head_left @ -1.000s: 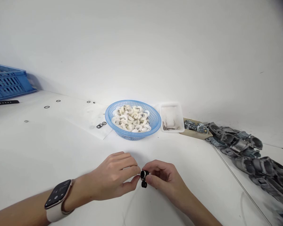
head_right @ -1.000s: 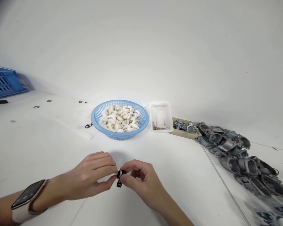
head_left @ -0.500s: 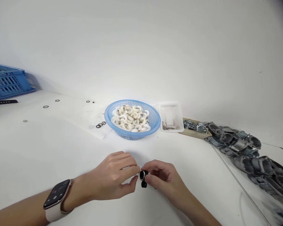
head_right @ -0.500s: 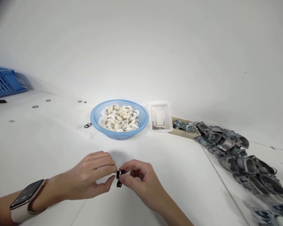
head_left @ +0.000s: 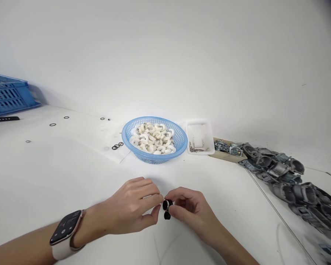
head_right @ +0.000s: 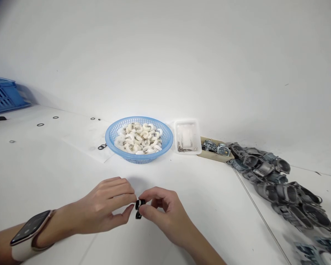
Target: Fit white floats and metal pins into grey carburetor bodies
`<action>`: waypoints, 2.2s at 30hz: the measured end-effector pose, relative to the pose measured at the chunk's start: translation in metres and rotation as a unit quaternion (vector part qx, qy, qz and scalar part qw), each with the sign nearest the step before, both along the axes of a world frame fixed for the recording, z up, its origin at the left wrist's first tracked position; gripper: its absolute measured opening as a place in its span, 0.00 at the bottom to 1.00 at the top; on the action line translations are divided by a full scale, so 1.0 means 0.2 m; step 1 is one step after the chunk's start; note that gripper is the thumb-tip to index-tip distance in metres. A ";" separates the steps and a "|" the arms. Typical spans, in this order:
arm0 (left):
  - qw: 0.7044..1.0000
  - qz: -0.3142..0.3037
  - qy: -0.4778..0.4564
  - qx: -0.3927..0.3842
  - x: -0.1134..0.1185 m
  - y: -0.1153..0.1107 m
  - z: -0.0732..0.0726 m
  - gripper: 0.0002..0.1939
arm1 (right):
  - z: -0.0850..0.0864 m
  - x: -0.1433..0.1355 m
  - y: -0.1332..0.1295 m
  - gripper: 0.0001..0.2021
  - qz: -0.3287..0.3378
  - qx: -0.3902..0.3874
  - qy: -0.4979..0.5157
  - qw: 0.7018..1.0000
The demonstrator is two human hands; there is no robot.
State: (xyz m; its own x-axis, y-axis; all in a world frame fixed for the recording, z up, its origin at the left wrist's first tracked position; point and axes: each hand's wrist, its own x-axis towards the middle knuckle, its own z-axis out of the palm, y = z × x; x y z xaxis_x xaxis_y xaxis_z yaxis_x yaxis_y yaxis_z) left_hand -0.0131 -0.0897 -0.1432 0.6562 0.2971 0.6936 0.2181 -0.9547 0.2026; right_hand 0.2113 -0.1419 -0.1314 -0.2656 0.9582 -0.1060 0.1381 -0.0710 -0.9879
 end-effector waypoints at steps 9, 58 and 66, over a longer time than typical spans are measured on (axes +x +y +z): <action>1.000 -0.003 -0.001 -0.010 0.00 0.00 0.01 0.08 | 0.01 0.00 0.00 0.09 0.001 -0.001 0.001 1.000; 0.996 -0.022 -0.002 -0.091 0.00 0.01 0.02 0.08 | 0.03 -0.02 -0.02 0.10 0.017 0.006 -0.059 0.998; 0.989 -0.026 -0.004 -0.145 0.00 0.00 0.02 0.07 | 0.03 -0.01 -0.02 0.10 0.023 0.009 -0.067 0.997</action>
State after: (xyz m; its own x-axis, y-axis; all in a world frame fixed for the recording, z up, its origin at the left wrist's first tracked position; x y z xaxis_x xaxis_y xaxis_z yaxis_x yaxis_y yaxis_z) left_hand -0.0128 -0.0898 -0.1392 0.6709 0.4501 0.5894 0.1679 -0.8663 0.4704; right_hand 0.2089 -0.1462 -0.1247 -0.2934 0.9477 -0.1260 0.2725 -0.0434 -0.9612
